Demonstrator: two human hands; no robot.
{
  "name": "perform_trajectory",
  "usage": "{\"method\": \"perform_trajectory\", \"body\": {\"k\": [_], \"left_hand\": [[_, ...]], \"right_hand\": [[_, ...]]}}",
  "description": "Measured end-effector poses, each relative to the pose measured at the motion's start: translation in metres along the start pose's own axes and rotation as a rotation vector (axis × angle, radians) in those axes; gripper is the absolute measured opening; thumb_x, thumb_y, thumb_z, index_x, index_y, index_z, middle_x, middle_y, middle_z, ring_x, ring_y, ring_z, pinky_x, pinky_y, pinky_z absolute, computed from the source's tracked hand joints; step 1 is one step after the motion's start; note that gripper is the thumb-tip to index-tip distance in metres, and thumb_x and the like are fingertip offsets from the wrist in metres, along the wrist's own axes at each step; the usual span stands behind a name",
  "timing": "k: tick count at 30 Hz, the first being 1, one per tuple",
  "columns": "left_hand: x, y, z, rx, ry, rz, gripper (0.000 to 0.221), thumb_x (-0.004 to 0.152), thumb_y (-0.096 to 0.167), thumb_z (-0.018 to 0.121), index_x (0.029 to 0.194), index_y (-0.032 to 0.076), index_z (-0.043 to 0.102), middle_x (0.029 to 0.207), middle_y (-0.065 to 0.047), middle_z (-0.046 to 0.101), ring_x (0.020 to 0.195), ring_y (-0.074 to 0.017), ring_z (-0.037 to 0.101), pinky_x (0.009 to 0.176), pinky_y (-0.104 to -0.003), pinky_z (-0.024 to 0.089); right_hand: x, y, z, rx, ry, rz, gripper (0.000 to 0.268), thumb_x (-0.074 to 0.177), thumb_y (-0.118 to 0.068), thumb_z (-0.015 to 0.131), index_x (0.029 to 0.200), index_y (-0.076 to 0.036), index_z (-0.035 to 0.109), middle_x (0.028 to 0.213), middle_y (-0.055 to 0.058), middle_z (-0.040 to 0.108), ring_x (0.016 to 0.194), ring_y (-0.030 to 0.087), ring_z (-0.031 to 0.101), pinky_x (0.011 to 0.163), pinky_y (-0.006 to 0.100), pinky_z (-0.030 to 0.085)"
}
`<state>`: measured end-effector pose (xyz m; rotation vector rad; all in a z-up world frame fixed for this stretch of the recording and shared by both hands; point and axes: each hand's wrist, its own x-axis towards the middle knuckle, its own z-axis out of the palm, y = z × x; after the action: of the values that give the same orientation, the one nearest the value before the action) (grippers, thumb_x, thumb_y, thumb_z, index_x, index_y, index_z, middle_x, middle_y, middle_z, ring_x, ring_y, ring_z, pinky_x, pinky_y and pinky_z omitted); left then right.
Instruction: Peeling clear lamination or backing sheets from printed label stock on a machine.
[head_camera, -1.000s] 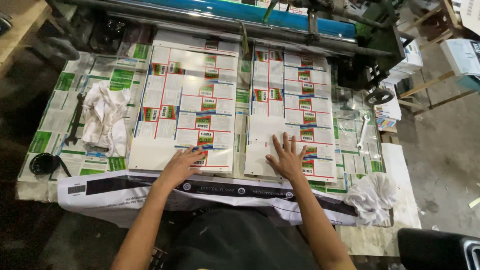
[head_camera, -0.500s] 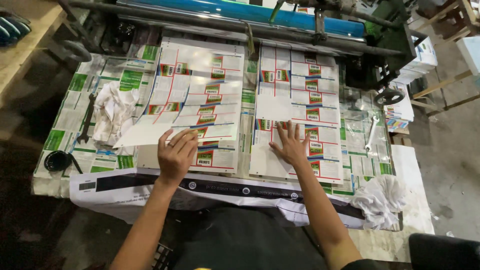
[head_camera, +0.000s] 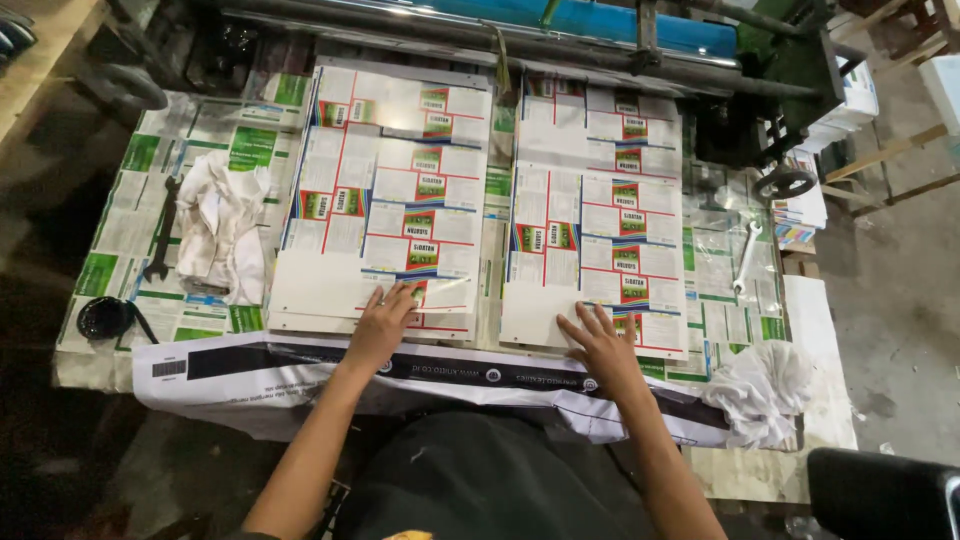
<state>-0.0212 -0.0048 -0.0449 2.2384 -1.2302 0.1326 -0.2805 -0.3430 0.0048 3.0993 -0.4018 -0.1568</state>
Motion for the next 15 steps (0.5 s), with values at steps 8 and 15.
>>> {"method": "perform_trajectory", "body": {"k": [8,15], "left_hand": [[0.040,-0.023,-0.004,-0.102,-0.103,-0.037,0.039,0.093,0.028,0.068,0.129,0.013,0.067,0.148,-0.010,0.058,0.143,-0.0314,0.047,0.118,-0.055,0.032],[0.073,-0.036,-0.005,-0.137,-0.150,-0.039,0.038,0.094,0.026,0.068,0.129,0.013,0.068,0.150,-0.010,0.056,0.144,-0.0314,0.045,0.120,-0.054,0.031]], "right_hand": [[0.008,0.012,-0.013,0.027,0.027,-0.059,0.066,0.084,-0.041,0.069,0.146,-0.036,0.048,0.152,-0.003,0.050,0.138,0.024,0.048,0.119,0.063,0.022],[0.008,0.022,-0.031,0.053,0.053,-0.040,0.014,0.097,-0.019,0.062,0.108,-0.021,0.071,0.097,0.000,0.078,0.100,0.020,0.072,0.114,0.045,0.043]]}}
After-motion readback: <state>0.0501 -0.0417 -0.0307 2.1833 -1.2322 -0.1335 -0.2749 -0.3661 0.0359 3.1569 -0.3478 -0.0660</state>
